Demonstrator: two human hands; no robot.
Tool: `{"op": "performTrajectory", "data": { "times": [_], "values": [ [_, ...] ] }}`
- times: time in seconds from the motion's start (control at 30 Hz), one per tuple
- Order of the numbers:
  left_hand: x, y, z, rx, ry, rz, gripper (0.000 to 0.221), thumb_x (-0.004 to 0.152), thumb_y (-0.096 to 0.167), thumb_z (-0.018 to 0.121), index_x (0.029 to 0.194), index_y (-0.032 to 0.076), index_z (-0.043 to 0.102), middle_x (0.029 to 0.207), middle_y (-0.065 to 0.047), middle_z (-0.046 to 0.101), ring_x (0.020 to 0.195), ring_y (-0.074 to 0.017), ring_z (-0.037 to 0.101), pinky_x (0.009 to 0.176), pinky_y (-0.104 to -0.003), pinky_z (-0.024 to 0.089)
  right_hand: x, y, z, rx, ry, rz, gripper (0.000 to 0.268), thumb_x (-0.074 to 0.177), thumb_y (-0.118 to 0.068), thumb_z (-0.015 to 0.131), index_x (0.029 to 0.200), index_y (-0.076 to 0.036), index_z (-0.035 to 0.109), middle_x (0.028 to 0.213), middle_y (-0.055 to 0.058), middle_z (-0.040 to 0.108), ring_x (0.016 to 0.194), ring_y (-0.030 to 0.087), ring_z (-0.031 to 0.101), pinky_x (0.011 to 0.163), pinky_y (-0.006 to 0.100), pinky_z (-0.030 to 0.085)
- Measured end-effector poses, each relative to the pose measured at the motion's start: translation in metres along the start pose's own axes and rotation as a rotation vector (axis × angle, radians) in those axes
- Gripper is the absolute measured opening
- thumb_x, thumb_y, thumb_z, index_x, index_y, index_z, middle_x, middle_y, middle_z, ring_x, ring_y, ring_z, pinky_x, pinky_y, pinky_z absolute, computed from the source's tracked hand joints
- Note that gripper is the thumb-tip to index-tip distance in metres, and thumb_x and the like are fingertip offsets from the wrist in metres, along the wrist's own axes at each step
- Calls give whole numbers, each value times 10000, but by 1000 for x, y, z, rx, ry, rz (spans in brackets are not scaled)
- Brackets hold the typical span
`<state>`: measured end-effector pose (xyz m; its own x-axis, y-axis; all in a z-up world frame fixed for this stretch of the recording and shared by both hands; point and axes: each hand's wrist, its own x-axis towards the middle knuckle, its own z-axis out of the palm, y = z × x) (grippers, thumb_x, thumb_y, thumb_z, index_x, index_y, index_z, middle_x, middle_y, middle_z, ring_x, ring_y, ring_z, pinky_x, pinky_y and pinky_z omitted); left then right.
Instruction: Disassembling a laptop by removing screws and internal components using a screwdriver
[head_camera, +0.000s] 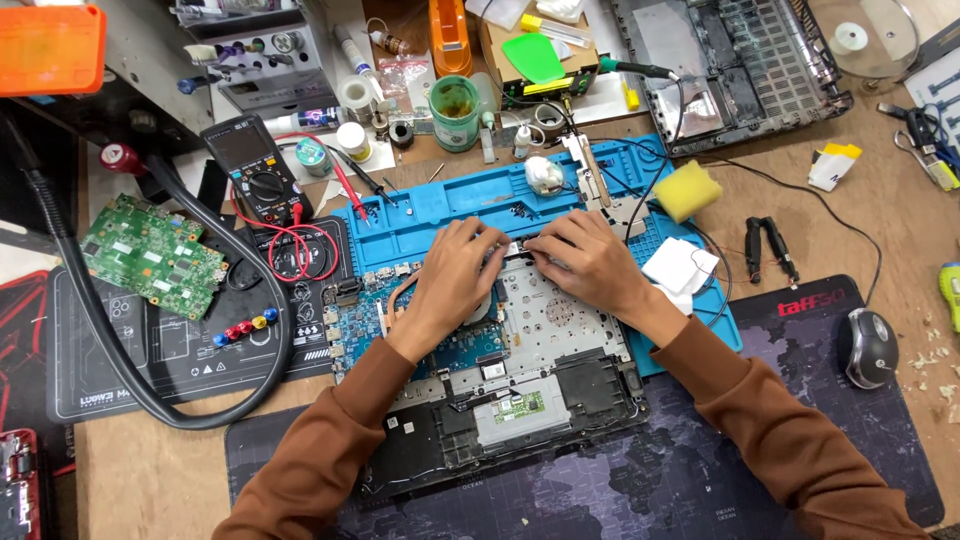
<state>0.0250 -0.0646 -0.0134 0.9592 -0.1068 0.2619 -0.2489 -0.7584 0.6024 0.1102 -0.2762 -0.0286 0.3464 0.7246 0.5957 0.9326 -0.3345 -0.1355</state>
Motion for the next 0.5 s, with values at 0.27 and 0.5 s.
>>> {"op": "performTrajectory", "data": {
  "times": [0.27, 0.5],
  "values": [
    [16, -16, 11, -209, -47, -105, 115, 989, 170, 635, 1065, 116, 703, 895, -81, 629, 895, -284, 617, 818, -431, 475, 0, -5, -9, -106, -111, -67, 64, 899, -123, 768, 952, -142, 739, 903, 13, 649, 876, 150, 626, 765, 289, 509],
    [29, -26, 17, -310, -88, -155, 93, 934, 123, 666, 995, 90, 728, 834, -101, 626, 847, -326, 612, 828, -496, 474, 0, -5, -6, -114, -68, -78, 25, 929, -107, 734, 952, -115, 733, 908, 14, 641, 862, 150, 634, 735, 279, 536]
  ]
}}
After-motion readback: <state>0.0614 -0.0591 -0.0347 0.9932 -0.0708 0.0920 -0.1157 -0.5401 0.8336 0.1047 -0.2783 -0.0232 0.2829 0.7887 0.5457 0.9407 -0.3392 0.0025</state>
